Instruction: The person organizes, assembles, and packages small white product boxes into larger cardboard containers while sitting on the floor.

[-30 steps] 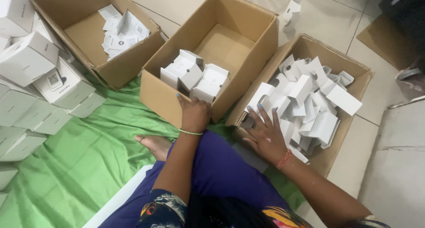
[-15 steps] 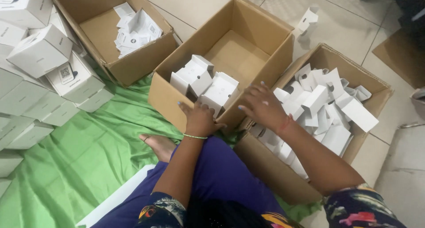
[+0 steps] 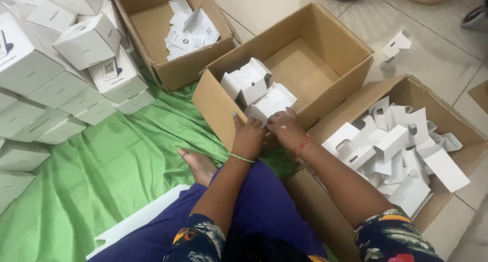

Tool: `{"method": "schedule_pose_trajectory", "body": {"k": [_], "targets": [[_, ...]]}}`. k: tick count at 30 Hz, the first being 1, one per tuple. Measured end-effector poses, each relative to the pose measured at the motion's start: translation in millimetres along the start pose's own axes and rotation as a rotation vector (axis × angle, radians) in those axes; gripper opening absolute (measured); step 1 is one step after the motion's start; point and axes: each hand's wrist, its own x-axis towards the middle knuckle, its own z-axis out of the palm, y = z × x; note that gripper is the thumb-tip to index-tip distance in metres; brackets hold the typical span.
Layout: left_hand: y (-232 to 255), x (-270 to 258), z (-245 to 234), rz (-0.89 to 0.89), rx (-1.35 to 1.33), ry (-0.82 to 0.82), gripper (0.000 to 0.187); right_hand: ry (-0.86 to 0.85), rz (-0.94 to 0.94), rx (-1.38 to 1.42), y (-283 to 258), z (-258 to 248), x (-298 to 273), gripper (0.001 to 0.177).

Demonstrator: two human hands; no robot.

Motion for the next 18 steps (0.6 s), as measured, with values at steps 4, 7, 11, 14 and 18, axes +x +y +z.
{"method": "schedule_pose_trajectory", "body": {"k": [4,7,11,14,18], "targets": [[-6,-10,-27,-0.039,-0.135,0.059,0.036,-0.007,0.020,0.037,-4,-3,-1,0.019],[-23,-29,-37,-0.086,-0.064,0.191,0.047,0.076,0.056,-0.069,-15,-8,2,0.021],[-48,-63,-80,-0.251,-0.031,0.276,0.060,-0.177,0.262,-0.169,-31,-12,10,0.025],[-56,-93,-106,-0.385,-0.103,0.303,0.062,-0.246,0.343,-0.164,-28,6,11,0.023],[-58,-146,-142,-0.469,-0.104,0.334,0.057,-0.543,0.367,0.028,-26,27,36,0.057]]}}
